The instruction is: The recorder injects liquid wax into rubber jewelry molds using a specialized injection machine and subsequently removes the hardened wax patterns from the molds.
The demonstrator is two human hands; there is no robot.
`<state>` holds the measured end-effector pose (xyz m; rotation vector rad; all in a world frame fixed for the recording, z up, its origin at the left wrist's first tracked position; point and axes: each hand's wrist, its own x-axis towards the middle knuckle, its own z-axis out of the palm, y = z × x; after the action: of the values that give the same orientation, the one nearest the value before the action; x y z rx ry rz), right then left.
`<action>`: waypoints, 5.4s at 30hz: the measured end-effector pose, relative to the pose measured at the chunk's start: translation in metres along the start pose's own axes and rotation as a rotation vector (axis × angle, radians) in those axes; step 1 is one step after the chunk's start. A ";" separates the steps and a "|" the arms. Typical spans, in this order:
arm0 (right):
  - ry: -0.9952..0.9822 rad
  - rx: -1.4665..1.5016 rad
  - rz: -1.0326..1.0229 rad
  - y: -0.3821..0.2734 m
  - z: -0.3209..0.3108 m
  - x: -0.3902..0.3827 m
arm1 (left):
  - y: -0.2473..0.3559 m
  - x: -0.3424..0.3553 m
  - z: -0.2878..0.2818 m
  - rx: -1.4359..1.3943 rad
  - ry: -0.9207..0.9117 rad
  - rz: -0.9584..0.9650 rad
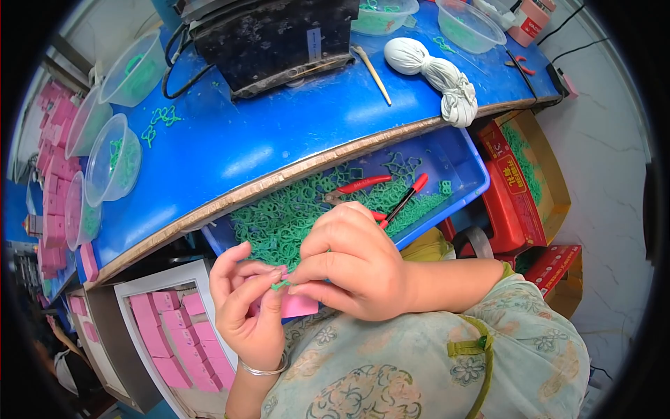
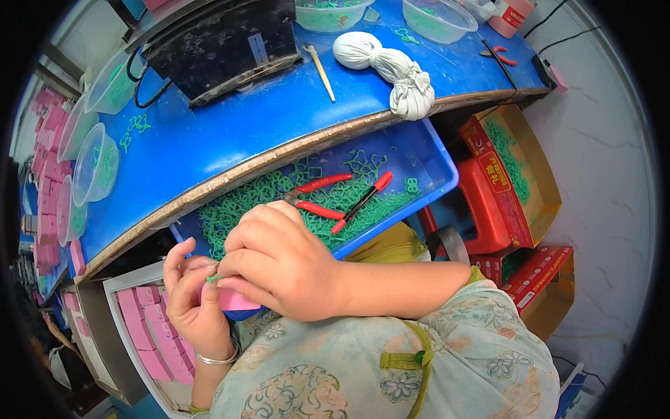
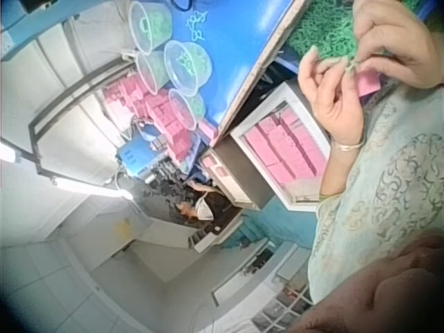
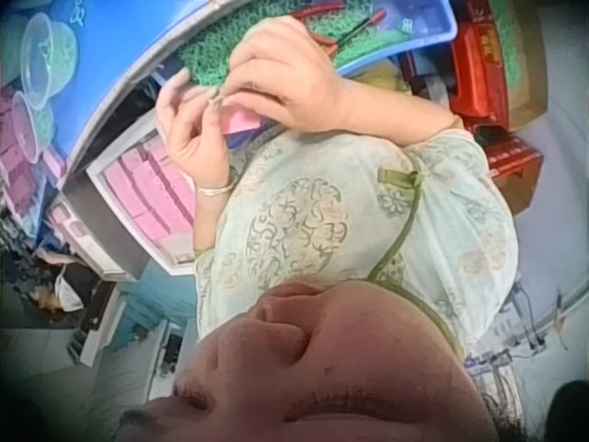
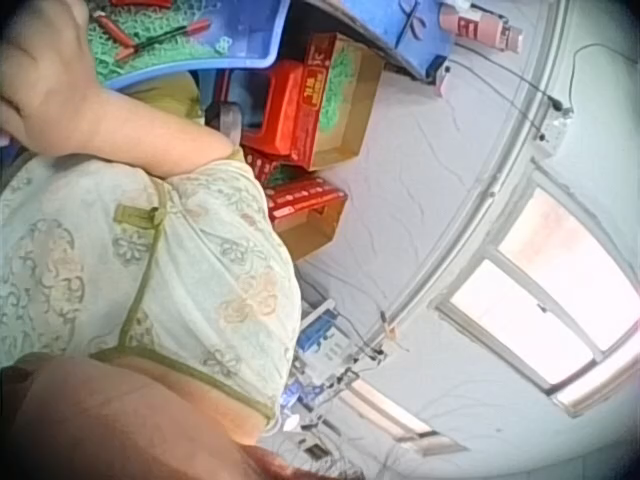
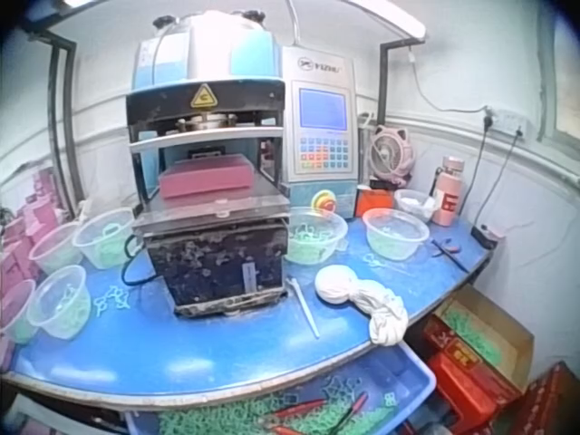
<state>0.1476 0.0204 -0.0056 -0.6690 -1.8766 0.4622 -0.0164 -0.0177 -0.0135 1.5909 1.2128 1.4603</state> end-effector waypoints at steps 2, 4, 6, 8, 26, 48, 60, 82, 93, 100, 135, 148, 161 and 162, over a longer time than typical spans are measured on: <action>-0.006 -0.025 0.010 0.002 0.000 -0.001 | 0.000 0.000 -0.001 0.022 0.004 0.008; -0.014 -0.031 0.011 0.003 -0.001 -0.001 | 0.001 0.000 -0.002 0.046 0.000 0.013; -0.021 -0.041 0.012 0.004 -0.002 -0.001 | 0.001 -0.001 -0.003 0.052 0.002 0.019; -0.044 -0.046 0.039 0.005 -0.003 -0.002 | 0.001 0.000 -0.002 0.047 -0.002 0.031; 0.462 -0.691 -0.050 0.084 -0.142 0.117 | -0.032 -0.016 -0.015 -1.304 -0.259 -0.936; -0.248 0.183 0.428 0.006 0.018 0.000 | -0.009 0.006 0.016 -0.754 0.240 -0.576; -0.229 0.817 0.966 0.012 0.032 -0.011 | -0.016 0.000 0.004 -1.124 -0.197 -0.623; -0.367 0.485 0.636 0.016 0.016 -0.017 | -0.010 0.004 -0.023 -0.489 -0.143 -0.460; -0.431 0.435 0.362 0.017 0.015 -0.025 | -0.040 0.000 -0.025 -1.022 -0.245 -0.689; -0.285 0.399 0.593 0.017 0.015 -0.023 | -0.031 -0.007 -0.012 -0.607 -0.082 -0.464; -0.259 0.401 0.588 0.016 0.013 -0.022 | -0.020 -0.006 -0.007 -0.456 -0.059 -0.515; -0.115 0.140 0.279 0.014 0.008 -0.014 | -0.003 0.014 -0.006 0.450 -0.188 0.145; 0.094 1.005 0.957 0.056 -0.090 0.150 | 0.004 0.117 -0.049 0.805 -0.440 0.095; 0.095 0.989 0.979 0.064 -0.093 0.156 | 0.008 0.119 -0.047 0.834 -0.460 0.073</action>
<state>0.2015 0.1700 0.1027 -0.8270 -0.8898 1.7786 -0.0671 0.0834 0.0466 2.3536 1.5734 0.5414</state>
